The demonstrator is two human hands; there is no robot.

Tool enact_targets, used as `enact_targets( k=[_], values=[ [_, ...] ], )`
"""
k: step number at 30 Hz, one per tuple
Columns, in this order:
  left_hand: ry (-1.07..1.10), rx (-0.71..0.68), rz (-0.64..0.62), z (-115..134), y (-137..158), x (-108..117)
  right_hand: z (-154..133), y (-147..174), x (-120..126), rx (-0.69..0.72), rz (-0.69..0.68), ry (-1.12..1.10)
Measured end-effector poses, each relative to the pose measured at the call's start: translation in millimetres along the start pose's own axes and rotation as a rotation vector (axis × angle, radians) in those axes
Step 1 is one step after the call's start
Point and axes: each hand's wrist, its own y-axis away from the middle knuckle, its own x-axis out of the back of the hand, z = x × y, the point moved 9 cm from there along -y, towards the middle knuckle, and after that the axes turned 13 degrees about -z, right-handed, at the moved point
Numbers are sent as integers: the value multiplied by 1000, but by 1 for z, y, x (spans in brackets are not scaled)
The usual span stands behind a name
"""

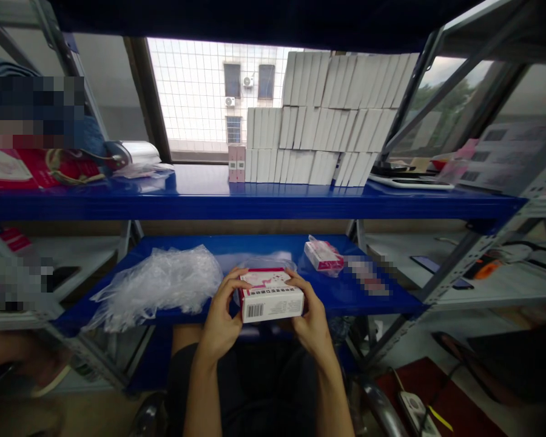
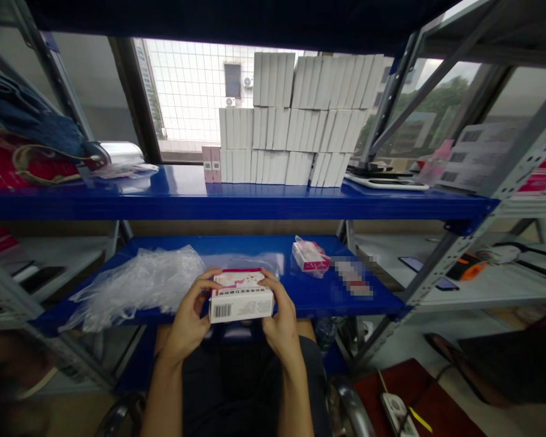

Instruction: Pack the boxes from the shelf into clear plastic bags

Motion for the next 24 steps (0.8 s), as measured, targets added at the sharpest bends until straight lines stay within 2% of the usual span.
enact_targets(
  k=[5, 13, 17, 24],
  values=[
    [53, -42, 16, 9, -5, -6, -9, 2, -2, 85, 47, -62],
    [86, -41, 64, 9, -4, -1, -9, 2, 0, 44, 56, -214],
    [163, 30, 82, -4, -5, -2, 1, 2, 2, -16, 73, -243],
    [285, 235, 217, -43, -4, -11, 30, 2, 2, -104, 185, -321]
  ],
)
